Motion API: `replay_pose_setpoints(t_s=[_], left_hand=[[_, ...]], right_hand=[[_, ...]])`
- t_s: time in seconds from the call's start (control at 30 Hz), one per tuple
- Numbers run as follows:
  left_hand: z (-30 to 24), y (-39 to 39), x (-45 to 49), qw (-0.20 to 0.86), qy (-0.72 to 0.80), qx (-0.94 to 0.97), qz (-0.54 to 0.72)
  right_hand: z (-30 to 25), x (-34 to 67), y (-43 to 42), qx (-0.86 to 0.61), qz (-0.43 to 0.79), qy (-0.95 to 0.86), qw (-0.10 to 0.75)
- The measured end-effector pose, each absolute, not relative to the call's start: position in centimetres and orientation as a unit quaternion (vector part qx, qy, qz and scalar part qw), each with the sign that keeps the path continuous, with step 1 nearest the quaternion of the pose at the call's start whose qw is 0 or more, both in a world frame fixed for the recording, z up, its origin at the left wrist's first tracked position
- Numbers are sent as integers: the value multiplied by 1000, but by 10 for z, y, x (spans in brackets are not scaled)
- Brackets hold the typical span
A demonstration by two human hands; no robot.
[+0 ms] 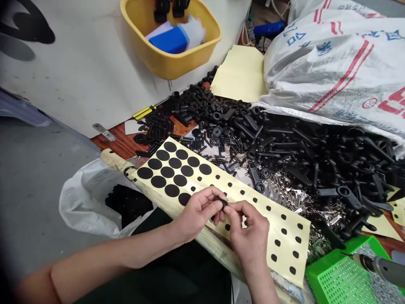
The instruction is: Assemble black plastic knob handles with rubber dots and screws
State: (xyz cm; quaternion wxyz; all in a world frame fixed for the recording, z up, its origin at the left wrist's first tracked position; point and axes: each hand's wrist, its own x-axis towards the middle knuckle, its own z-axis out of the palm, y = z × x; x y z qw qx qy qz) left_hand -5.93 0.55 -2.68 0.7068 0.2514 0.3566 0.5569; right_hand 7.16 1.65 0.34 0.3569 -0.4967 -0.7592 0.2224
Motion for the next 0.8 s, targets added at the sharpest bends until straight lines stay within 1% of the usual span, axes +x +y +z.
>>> replay_pose_setpoints(t_s=[0.07,0.17,0.23,0.3,0.47,0.53,0.67,0.8], left_hand=[[-26,5,-59,706,356,252,558],[-27,6,-60,710,353,250,555],[-27,7,-60,714,352,247,552],[-26,8,-61,717,350,239,554],[-25,9,-63,737,321,218,554],[-26,9,-63,746,310,214,549],[-25,9,-64,752,312,214,539],[-23,9,-64,746,321,233,535]], right_hand=[[2,69,14,-515,242,-732,375],[0,67,13,-507,193,-746,388],[-1,67,13,-505,185,-750,385],[-2,66,13,-523,224,-726,386],[-2,68,9,-557,402,-610,394],[-4,71,7,-577,421,-574,399],[-6,75,4,-614,350,-564,427],[1,70,4,-576,263,-654,414]])
